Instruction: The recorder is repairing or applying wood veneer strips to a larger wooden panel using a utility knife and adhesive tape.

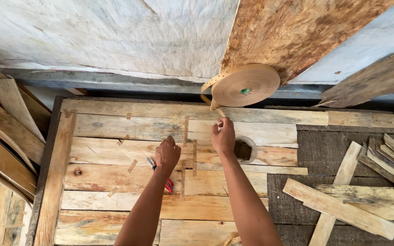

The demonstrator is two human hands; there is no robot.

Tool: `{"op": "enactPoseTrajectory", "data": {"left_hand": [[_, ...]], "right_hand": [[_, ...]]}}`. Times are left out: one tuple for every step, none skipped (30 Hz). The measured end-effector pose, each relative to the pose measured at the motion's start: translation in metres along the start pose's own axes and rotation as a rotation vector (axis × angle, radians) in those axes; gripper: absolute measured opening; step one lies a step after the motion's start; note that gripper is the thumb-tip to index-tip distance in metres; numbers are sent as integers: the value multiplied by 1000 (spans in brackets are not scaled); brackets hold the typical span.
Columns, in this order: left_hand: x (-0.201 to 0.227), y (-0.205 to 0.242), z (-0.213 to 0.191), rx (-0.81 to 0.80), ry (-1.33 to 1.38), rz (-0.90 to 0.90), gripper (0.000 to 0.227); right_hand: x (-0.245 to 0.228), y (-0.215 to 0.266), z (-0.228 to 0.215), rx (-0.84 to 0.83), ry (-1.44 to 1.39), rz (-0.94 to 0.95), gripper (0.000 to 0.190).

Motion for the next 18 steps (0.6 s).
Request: {"op": "enactPoseTrajectory", "data": {"left_hand": [[-1, -4, 3, 0, -1, -2, 18], [-1, -7, 6, -7, 29, 12, 18], [-2, -10, 10, -13, 58, 25, 20], [5, -8, 6, -13, 56, 23, 20], [12, -7, 0, 10, 124, 38, 23], [20, -7, -5, 34, 192, 57, 25], [19, -9, -3, 35, 190, 59, 25], [19, -11, 0, 38, 231, 80, 23], [19, -13, 2, 41, 271, 101, 22], [19, -15, 3, 42, 271, 98, 22], [19, -17, 6, 20, 332, 104, 22], [19, -17, 8, -6, 392, 110, 23], [20, -17, 8, -7, 391, 106, 23], [22, -19, 9, -19, 390, 94, 23], [25, -20, 9, -32, 388, 83, 23], [25, -22, 13, -33, 389, 81, 23], [26, -24, 17, -39, 412, 81, 24], [27, -25, 21, -46, 435, 81, 24]], "right_hand": [[-7, -5, 1, -2, 0, 0, 30], [-14, -9, 5, -53, -41, -7, 43], [-22, -13, 9, -104, -81, -14, 57], [-23, -16, 12, -106, -82, -13, 57], [-22, -20, 15, -80, -49, 47, 60], [-22, -24, 16, -51, -17, 105, 64], [-16, -27, 20, -50, -19, 104, 64], [-13, -30, 19, 49, -35, 55, 69], [-9, -32, 19, 148, -52, 5, 74], [-1, -36, 22, 145, -52, 3, 74], [7, -41, 26, 114, -48, 19, 74], [16, -44, 30, 83, -44, 37, 73], [23, -43, 34, 79, -44, 39, 73], [28, -45, 37, 53, 15, 14, 67], [32, -46, 41, 28, 74, -11, 61], [51, -49, 51, 27, 75, -10, 61], [69, -52, 64, -14, 155, -22, 43], [88, -54, 76, -55, 234, -33, 25]]}}
Point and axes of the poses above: each hand's wrist, its own y-axis away from the middle knuckle, its own z-axis out of the palm, x = y × z, the point moved 4 cm from there along -y, towards the middle knuckle, and after that the axes turned 3 degrees about -x, right-handed, at the moved point
